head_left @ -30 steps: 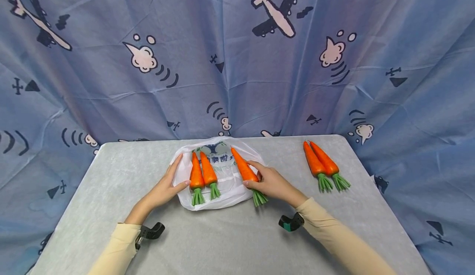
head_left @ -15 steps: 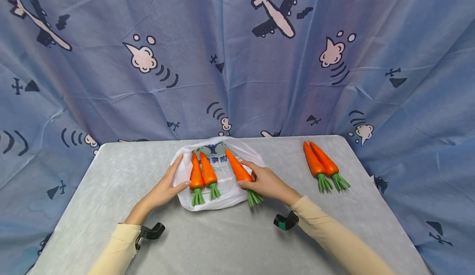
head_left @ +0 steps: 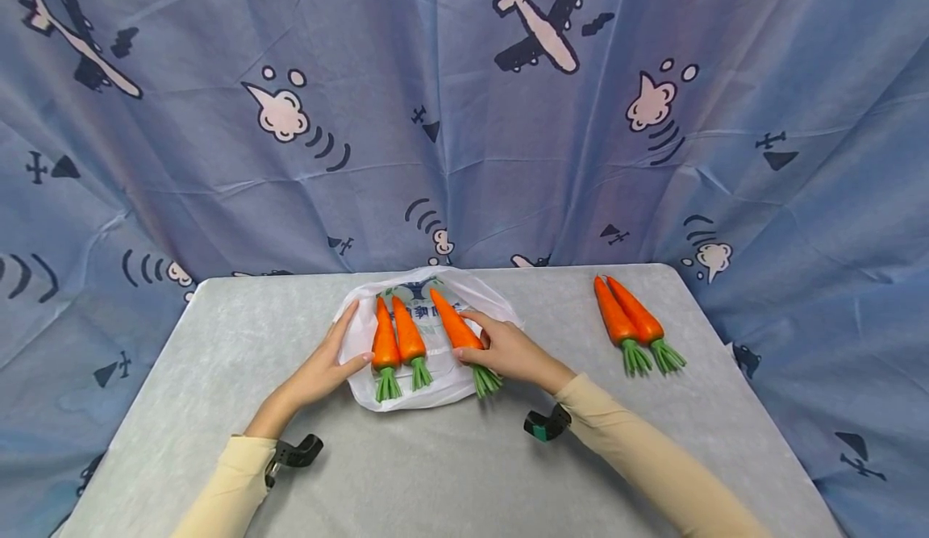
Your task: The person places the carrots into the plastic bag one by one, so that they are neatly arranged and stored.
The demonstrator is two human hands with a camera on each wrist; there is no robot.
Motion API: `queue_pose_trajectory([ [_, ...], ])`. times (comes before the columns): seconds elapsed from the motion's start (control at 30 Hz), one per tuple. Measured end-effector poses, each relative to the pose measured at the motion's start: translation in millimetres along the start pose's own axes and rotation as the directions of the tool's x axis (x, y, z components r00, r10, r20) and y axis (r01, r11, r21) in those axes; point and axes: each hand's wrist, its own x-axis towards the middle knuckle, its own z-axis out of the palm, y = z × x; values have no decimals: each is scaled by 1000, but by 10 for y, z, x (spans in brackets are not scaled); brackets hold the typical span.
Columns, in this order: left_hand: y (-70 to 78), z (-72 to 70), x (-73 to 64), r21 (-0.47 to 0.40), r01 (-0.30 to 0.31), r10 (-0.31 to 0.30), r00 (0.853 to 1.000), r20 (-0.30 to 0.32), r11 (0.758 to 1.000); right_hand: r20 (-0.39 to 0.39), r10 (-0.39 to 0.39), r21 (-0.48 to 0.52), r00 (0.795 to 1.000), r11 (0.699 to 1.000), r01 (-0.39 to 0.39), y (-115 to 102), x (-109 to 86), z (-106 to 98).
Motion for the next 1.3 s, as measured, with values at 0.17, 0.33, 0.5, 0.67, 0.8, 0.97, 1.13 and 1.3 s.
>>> queue_pose_trajectory([
  [0.17,-5,4,2,-1,-8,8,1000,1,1000,2,-7,0,1000,1000,7,-12,49,16],
  [0.33,7,5,7,-1,-11,11,1000,2,1000,1,1,7,1000,1000,-1,-35,103,23],
  [0.5,24,2,10,-9,-8,8,1000,4,1000,7,13,6,1000,1000,-13,-54,160,31],
  [0.67,32,1,7,-7,-6,7,1000,7,1000,19,21,7,1000,1000,-22,-52,216,58],
  [0.8,39,3,2,-12,-7,7,1000,8,1000,24,21,7,999,1000,-21,-54,256,78],
  [0.97,29,10,3,-6,0,0,1000,11,1000,30,18,11,999,1000,-18,-77,289,89],
  [1.13,19,13,12,-6,-12,12,1000,6,1000,36,18,22,999,1000,-18,-90,329,103],
  [1.3,8,16,14,-8,-10,10,1000,7,1000,42,23,33,999,999,-25,-77,373,129],
])
